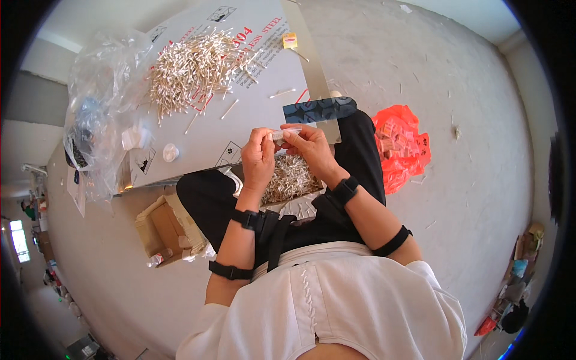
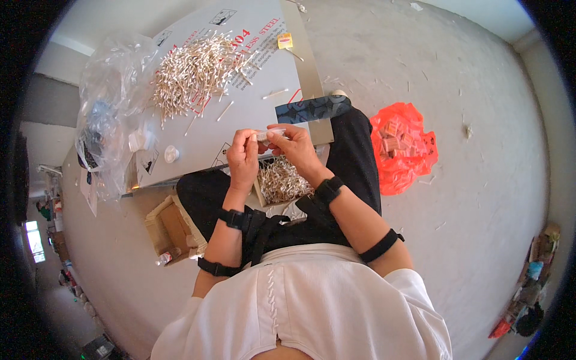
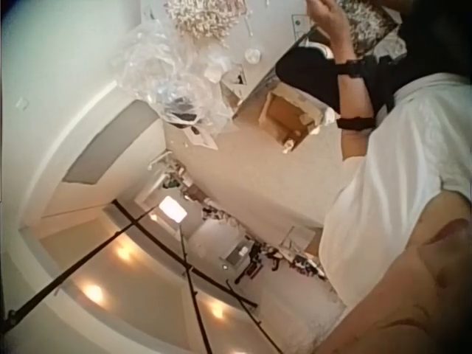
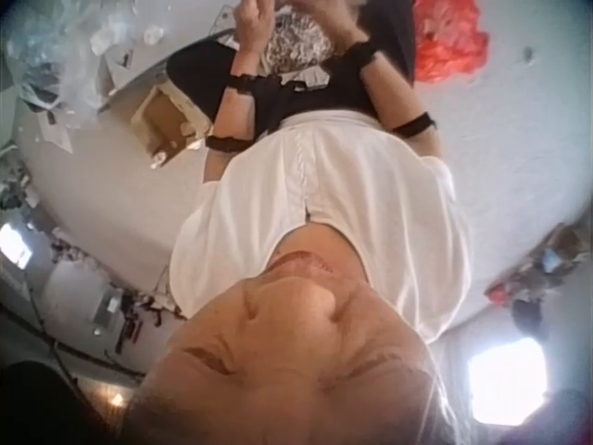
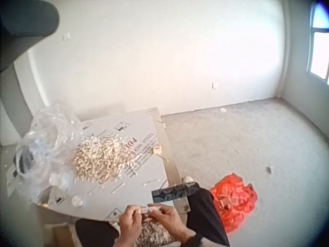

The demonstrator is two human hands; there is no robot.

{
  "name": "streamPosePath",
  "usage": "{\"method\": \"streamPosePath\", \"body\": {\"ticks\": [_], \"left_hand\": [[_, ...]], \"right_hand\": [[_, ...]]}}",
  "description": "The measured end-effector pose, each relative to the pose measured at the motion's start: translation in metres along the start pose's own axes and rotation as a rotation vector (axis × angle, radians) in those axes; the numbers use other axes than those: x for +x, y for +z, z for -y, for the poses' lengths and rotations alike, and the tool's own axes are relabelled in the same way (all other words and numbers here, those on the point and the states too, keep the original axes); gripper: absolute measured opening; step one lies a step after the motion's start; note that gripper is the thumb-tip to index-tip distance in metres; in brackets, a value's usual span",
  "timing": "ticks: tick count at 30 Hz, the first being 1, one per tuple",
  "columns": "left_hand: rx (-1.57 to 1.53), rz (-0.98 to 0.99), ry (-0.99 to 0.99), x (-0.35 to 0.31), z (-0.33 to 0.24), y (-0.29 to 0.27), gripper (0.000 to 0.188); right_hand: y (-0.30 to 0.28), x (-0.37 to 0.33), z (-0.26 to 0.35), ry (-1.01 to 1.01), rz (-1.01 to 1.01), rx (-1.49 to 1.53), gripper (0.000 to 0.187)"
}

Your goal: Arranging and packaging small matchstick-like components into small plastic and cardboard containers.

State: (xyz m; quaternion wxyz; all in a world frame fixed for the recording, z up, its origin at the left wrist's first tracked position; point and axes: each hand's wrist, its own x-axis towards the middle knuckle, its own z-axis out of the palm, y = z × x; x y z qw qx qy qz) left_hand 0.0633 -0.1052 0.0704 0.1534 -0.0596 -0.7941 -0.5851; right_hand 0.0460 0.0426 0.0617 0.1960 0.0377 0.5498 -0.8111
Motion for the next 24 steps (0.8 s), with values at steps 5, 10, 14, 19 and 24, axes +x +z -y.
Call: {"method": "streamPosePath", "body": {"ticks": [5, 10, 14, 19, 24], "left_hand": [[-0.123, 0.004, -0.159, 0.000, 0.037, 0.013, 0.007], [-0.400, -0.024, -0.338, -0.003, 0.040, 0.016, 0.017], [-0.421, -0.006, -0.439, 0.001, 0.029, 0.016, 0.015], [-0.464, -0.016, -0.495, 0.001, 0.032, 0.023, 0.014], [-0.434, -0.026, -0.403, -0.001, 0.041, 0.027, 0.014]], "right_hand": [[-0.017, 0.021, -0.031, 0.034, -0.032, 0.115, 0.030], [-0.027, 0.020, -0.031, 0.082, -0.007, 0.272, 0.032], [-0.028, 0.020, -0.034, 0.041, 0.041, 0.308, 0.031], [-0.019, 0.022, -0.037, -0.015, -0.006, 0.234, 0.022], [-0.016, 0.021, -0.032, -0.087, -0.047, 0.027, 0.020]]}}
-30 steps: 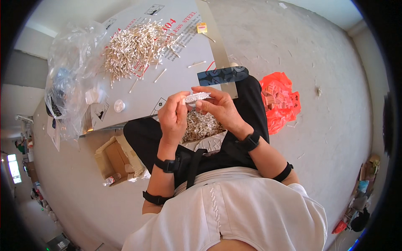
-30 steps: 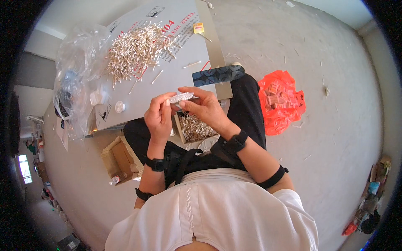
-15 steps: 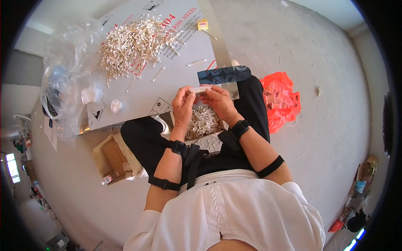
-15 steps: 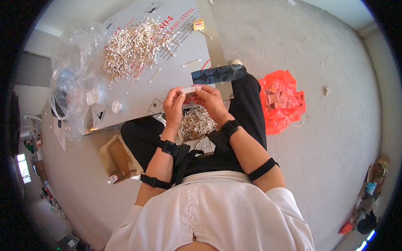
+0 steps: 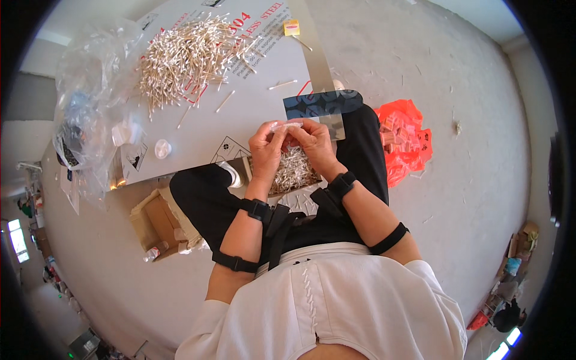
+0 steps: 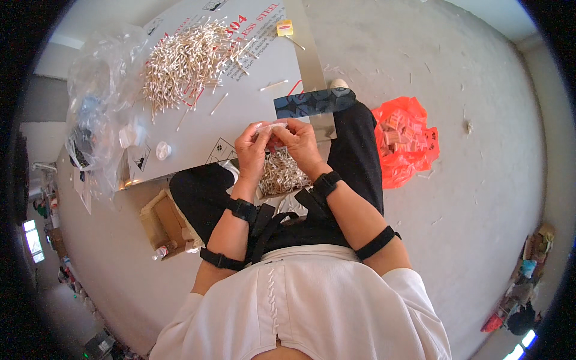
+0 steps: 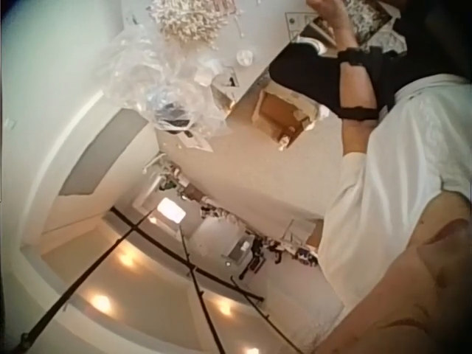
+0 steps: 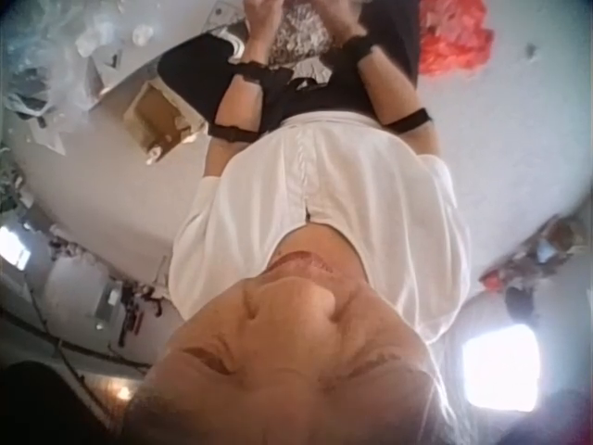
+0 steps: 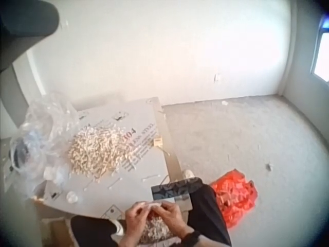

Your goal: Arranging and packaging small matchstick-like components into small plastic and cardboard containers.

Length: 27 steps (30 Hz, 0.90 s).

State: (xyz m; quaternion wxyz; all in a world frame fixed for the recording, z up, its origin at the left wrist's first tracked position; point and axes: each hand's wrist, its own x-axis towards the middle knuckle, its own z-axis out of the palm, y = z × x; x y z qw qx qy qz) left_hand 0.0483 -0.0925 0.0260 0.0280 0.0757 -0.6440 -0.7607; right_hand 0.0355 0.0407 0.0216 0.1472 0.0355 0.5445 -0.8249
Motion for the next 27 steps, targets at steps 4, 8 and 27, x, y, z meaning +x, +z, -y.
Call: {"method": "streamPosePath", "body": {"ticks": [4, 8, 27], "left_hand": [[-0.103, 0.007, -0.076, 0.000, 0.000, -0.005, 0.015], [0.013, -0.025, 0.129, 0.000, 0.003, -0.005, 0.017], [0.001, 0.207, 0.310, -0.011, -0.079, 0.005, 0.038]], "right_hand": [[-0.001, 0.000, 0.000, 0.022, -0.010, 0.059, 0.024], [-0.003, -0.003, -0.001, 0.051, 0.039, 0.200, 0.032], [0.012, -0.026, 0.062, -0.123, 0.239, 0.400, 0.049]]}}
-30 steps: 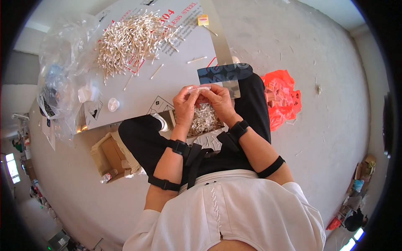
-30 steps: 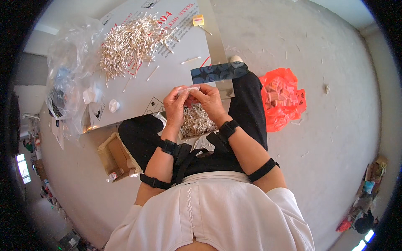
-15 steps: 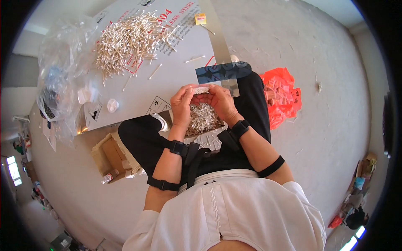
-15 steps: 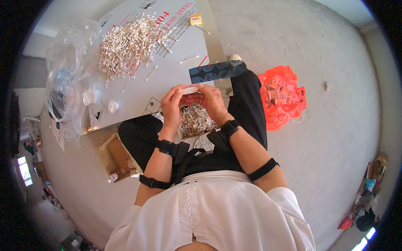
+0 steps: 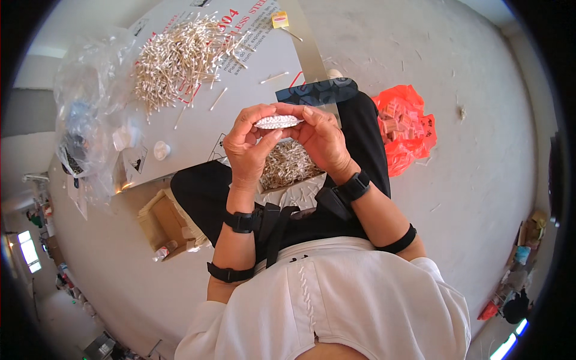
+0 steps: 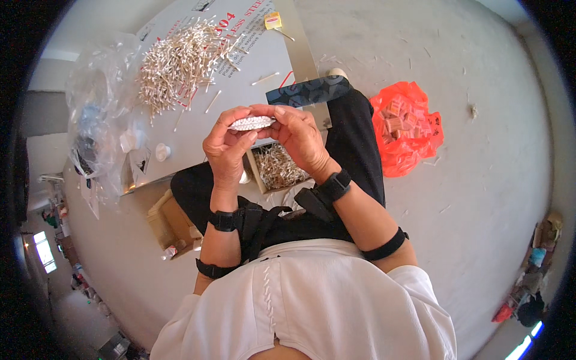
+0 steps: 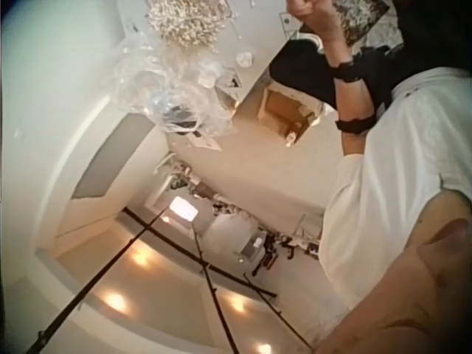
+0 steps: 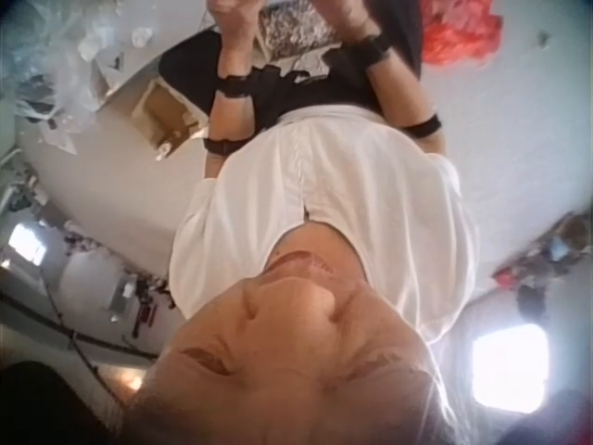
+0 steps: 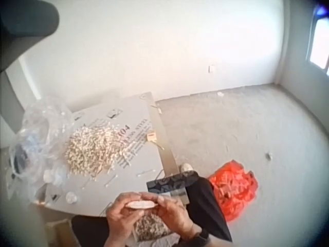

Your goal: Arranging and packaging small matchstick-like components into small plastic and cardboard containers.

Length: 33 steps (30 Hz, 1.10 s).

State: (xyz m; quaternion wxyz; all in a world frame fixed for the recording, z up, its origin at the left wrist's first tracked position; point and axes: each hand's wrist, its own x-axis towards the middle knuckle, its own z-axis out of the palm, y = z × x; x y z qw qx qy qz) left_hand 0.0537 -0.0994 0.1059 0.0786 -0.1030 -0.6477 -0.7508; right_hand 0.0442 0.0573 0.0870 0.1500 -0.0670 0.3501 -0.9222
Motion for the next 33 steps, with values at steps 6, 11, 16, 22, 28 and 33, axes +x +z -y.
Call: {"method": "streamPosePath", "body": {"ticks": [6, 11, 16, 22, 28, 33], "left_hand": [[0.174, 0.038, 0.072, 0.003, -0.012, 0.005, 0.034], [0.284, 0.037, 0.110, 0.002, -0.013, 0.002, 0.027], [0.214, -0.060, -0.140, -0.001, -0.023, 0.007, 0.026], [0.185, -0.068, -0.131, -0.001, -0.022, 0.005, 0.027], [0.083, -0.052, -0.160, 0.000, -0.023, 0.008, 0.025], [0.066, -0.047, -0.178, -0.001, -0.022, 0.011, 0.022]], "right_hand": [[0.006, -0.004, 0.006, -0.023, -0.017, -0.054, 0.049], [0.011, -0.005, 0.013, 0.042, -0.032, -0.064, 0.050], [0.000, -0.009, 0.014, 0.099, -0.001, -0.019, 0.042], [0.005, -0.015, 0.024, 0.213, -0.051, -0.097, 0.037], [-0.001, -0.018, 0.019, 0.173, -0.026, -0.247, 0.030], [-0.002, -0.020, 0.017, 0.192, 0.006, -0.256, 0.032]]}}
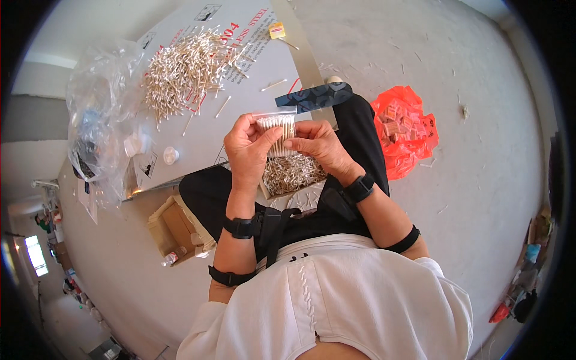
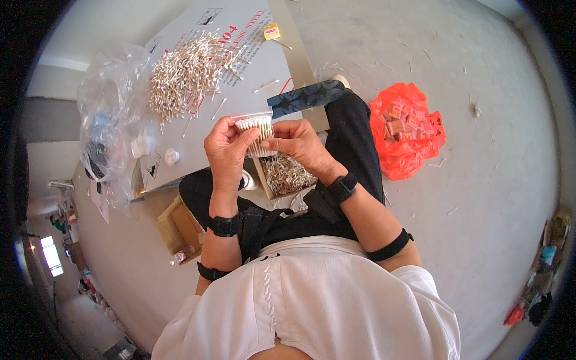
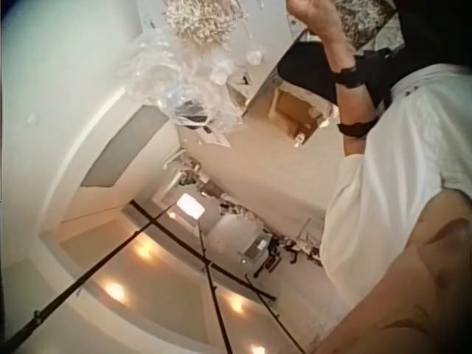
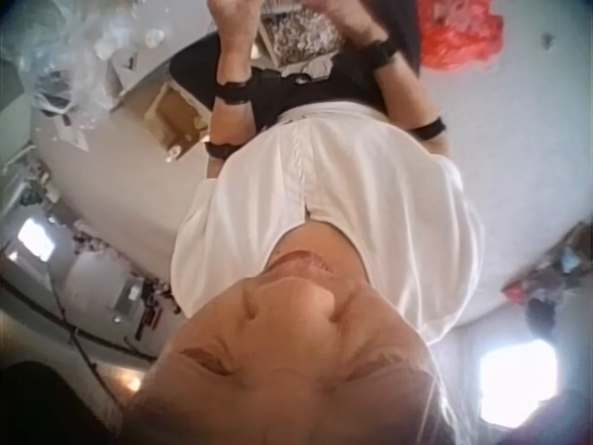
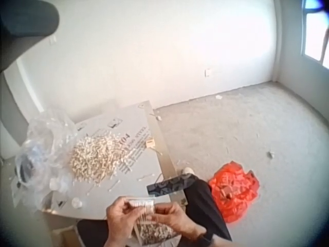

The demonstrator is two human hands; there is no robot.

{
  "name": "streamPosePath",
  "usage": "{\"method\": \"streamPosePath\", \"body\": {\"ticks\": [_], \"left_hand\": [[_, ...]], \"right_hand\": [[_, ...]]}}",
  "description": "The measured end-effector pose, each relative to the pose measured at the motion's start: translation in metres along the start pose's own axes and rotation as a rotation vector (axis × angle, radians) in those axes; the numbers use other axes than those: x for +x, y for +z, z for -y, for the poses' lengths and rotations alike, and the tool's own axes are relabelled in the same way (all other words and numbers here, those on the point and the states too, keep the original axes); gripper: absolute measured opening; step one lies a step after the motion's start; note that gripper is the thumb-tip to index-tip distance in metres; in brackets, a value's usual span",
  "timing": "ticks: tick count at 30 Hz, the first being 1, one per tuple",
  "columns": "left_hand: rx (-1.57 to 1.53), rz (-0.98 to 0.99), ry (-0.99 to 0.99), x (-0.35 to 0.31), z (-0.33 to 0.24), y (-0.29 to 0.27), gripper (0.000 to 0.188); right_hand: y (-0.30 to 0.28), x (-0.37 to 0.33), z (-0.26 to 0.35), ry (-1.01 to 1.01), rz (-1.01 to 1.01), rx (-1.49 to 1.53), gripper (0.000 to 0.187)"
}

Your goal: Arranging and packaging small matchstick-like components into small plastic and cardboard containers.

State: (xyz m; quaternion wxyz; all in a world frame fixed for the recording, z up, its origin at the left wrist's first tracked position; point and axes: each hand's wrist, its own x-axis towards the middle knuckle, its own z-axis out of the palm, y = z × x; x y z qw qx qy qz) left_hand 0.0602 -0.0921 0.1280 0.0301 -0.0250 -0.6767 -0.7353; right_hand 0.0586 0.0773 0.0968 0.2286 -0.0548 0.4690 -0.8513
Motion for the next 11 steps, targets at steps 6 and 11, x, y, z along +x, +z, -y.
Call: {"method": "streamPosePath", "body": {"ticks": [6, 11], "left_hand": [[0.020, -0.023, -0.027, 0.000, -0.003, 0.001, 0.026], [0.025, 0.018, -0.031, 0.000, -0.008, 0.000, 0.034]], "right_hand": [[0.000, -0.002, -0.002, -0.016, -0.018, -0.111, 0.023], [-0.001, -0.002, -0.006, -0.172, -0.042, -0.258, 0.021]]}}
